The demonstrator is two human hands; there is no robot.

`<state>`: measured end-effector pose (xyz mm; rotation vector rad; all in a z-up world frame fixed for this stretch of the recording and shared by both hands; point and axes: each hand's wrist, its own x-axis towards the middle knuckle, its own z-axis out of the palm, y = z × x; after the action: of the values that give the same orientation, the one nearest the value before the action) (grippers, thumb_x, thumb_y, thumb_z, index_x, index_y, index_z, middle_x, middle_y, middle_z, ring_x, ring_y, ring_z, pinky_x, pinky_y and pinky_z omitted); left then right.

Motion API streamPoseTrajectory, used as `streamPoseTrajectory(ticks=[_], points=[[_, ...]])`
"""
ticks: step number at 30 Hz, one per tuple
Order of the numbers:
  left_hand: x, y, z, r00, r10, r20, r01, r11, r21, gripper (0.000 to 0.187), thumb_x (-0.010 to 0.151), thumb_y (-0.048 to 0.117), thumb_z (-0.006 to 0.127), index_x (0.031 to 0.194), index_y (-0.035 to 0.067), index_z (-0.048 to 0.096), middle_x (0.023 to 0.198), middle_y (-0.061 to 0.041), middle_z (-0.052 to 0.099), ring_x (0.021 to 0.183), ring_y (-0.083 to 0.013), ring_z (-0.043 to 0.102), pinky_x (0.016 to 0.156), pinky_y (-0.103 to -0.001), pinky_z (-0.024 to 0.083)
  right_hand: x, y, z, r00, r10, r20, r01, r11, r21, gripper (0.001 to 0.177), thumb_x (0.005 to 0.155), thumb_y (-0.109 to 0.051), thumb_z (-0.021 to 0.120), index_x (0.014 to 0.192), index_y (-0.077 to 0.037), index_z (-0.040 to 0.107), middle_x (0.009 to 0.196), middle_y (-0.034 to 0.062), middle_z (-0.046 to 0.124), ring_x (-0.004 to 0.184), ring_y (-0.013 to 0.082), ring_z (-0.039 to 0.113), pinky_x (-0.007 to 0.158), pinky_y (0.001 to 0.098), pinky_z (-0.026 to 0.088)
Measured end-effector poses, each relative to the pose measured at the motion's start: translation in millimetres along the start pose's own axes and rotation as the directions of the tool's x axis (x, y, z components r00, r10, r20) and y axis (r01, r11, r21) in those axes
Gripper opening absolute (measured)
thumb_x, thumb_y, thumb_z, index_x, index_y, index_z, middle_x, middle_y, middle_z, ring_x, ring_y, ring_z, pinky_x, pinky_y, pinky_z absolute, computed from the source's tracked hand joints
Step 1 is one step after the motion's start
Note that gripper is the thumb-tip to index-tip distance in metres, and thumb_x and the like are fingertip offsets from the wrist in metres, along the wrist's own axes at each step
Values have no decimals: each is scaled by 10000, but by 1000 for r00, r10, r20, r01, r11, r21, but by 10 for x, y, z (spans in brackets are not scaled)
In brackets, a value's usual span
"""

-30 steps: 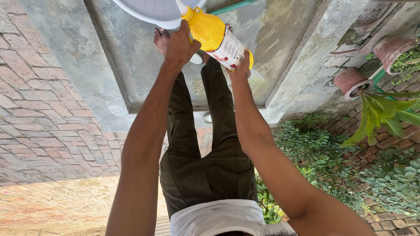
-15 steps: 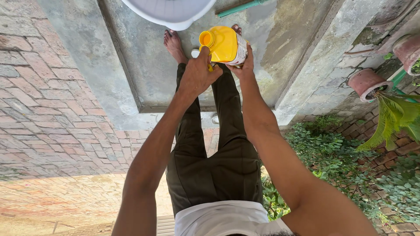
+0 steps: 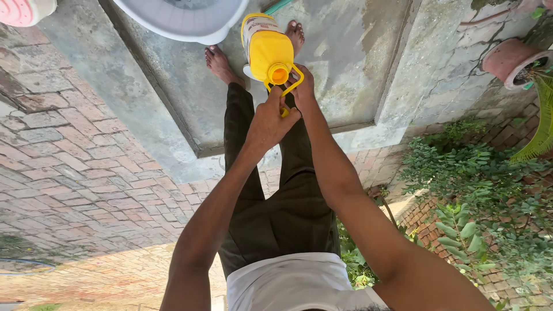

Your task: The person is washing a cleaning cloth in a basin with detergent and then attaching it to a mop handle to prepare for mopping.

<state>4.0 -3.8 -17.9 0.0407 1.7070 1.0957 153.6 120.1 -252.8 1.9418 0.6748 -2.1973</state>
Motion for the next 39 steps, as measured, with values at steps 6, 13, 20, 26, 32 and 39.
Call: streamPoseTrajectory(ticks=[6,13,20,26,32,39], points=[[357,-431,-159,990,-63,-123,60,998,-31,337,914,251,661,987,46,404,739,-138,663,683,-254,766,621,-387,582,-1098,11,205,876,-366,313,444,866,-231,193,998,21,610,1190,4,625,1117,91,654,964,151,626,849,281,519],[480,-409,-196,981,-96,-169,75,989,-125,269,994,247,617,985,45,440,735,-104,648,641,-171,699,592,-324,565,-1625,-166,776,682,-475,556,673,705,-224,614,819,108,799,1375,-36,582,1331,33,521,1064,110,583,912,276,542],[487,-319,-120,982,-81,-173,40,973,-225,316,995,283,627,975,24,447,793,-97,637,714,-164,777,612,-304,599,-1796,-411,903,513,-651,559,856,344,-386,610,782,88,838,1342,-17,620,1342,75,573,1114,145,621,950,292,548],[595,-440,-298,976,-7,-218,-36,981,-190,324,1050,287,615,993,5,463,801,-107,745,765,-198,814,649,-330,620,-1653,-729,737,646,-641,414,763,534,-363,534,877,125,782,1368,-8,619,1305,74,600,1162,161,661,1009,308,586],[440,-191,-327,965,119,-232,-109,992,59,287,1059,258,600,1042,-4,486,770,-159,708,716,-259,791,601,-379,593,-1727,-1109,955,605,-620,499,796,487,-360,503,914,84,823,1342,-38,587,1247,72,667,1141,156,698,1020,310,611],[426,-350,-417,910,326,-256,-235,914,330,232,1049,175,609,1088,-23,493,862,-267,696,769,-456,696,588,-522,515,-1654,-1597,1592,481,-434,762,867,102,-488,494,874,30,835,1327,-43,651,1274,113,655,1091,221,720,946,324,629]])
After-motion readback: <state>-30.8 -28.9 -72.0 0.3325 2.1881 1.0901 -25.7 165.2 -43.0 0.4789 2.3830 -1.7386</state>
